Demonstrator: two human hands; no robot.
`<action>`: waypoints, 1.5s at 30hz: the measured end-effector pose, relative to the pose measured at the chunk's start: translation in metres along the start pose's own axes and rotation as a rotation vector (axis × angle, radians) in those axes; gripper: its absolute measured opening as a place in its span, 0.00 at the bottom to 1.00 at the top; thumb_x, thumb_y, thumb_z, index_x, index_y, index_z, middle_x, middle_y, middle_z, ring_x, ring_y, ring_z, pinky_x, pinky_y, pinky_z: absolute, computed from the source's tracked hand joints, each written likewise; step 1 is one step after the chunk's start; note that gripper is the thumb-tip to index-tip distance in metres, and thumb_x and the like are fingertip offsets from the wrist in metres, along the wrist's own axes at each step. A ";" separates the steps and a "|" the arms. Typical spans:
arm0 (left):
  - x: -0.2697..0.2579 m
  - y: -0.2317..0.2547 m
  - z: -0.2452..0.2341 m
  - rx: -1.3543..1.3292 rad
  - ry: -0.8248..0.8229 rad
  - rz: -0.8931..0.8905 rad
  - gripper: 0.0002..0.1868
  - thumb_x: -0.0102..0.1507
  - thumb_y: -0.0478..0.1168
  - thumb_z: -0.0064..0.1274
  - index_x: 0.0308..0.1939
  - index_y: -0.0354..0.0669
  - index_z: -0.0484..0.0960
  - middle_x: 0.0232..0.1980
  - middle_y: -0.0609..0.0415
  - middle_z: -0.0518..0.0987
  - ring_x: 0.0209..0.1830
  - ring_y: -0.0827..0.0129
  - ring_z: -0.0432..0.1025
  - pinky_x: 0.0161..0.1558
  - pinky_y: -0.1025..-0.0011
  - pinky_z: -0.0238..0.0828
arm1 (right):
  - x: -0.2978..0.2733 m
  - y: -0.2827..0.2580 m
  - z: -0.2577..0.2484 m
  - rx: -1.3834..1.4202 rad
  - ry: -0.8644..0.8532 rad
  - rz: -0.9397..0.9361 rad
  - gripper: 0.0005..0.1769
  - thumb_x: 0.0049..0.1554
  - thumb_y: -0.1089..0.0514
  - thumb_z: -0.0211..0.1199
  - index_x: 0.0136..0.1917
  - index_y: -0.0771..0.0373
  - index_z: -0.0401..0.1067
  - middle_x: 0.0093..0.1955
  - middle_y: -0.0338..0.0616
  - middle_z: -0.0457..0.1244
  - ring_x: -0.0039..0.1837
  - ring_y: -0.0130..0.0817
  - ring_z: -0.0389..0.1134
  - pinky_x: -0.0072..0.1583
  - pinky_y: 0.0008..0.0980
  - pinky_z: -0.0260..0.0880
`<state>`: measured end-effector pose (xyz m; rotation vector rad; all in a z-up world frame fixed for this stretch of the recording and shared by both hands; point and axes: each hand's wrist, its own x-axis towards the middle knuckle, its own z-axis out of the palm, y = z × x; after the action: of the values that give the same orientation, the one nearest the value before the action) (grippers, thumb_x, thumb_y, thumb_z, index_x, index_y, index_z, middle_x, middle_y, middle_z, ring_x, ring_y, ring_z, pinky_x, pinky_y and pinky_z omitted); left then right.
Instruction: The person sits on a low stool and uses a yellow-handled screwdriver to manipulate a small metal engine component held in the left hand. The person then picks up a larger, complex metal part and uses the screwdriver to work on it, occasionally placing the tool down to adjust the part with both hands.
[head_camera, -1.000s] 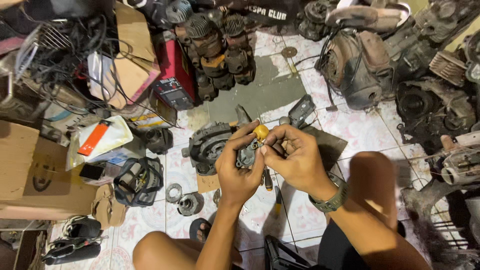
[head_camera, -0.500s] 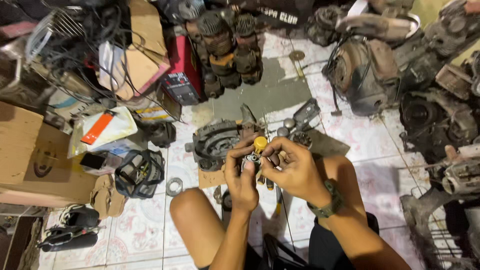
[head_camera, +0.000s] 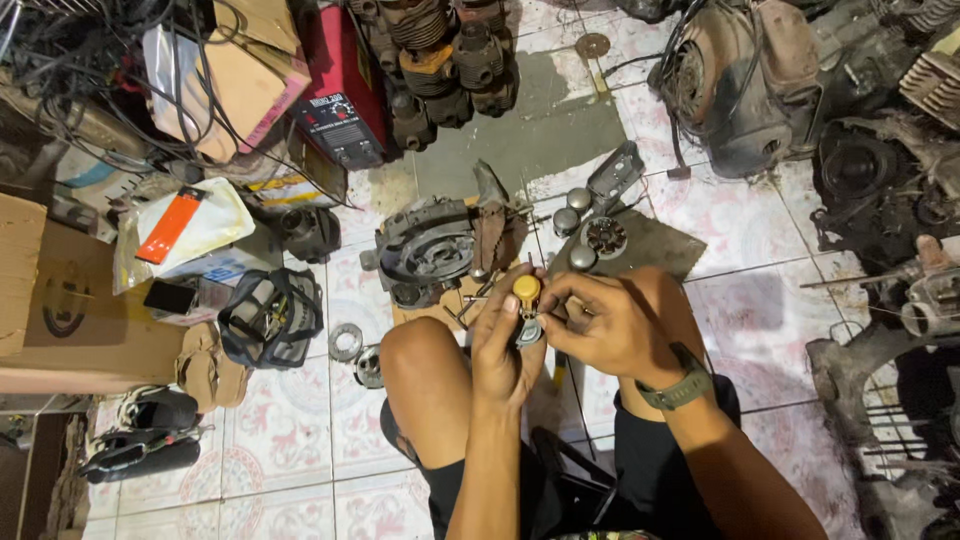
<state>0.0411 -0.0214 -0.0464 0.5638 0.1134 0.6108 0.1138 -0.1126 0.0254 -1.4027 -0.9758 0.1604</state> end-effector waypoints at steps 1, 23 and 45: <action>-0.003 -0.003 -0.005 0.001 -0.003 -0.001 0.21 0.61 0.36 0.45 0.57 0.28 0.69 0.52 0.38 0.73 0.50 0.61 0.70 0.51 0.69 0.67 | -0.003 0.000 0.001 0.000 0.002 -0.002 0.06 0.44 0.66 0.67 0.34 0.63 0.70 0.23 0.42 0.55 0.25 0.24 0.52 0.25 0.21 0.55; -0.009 -0.014 -0.020 -0.056 0.138 0.000 0.21 0.61 0.34 0.45 0.58 0.30 0.68 0.48 0.41 0.75 0.44 0.66 0.71 0.49 0.71 0.69 | -0.016 0.035 0.002 0.017 -0.016 0.005 0.02 0.50 0.66 0.61 0.39 0.65 0.71 0.28 0.43 0.58 0.27 0.29 0.52 0.29 0.27 0.55; -0.009 -0.019 -0.020 -0.069 0.156 -0.087 0.21 0.61 0.35 0.46 0.58 0.29 0.68 0.49 0.40 0.75 0.43 0.65 0.73 0.41 0.77 0.75 | -0.032 0.063 0.001 0.064 0.011 0.089 0.07 0.44 0.66 0.64 0.38 0.62 0.70 0.27 0.41 0.58 0.31 0.27 0.57 0.34 0.27 0.61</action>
<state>0.0381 -0.0295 -0.0740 0.4413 0.2619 0.5714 0.1209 -0.1177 -0.0450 -1.3876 -0.8927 0.2480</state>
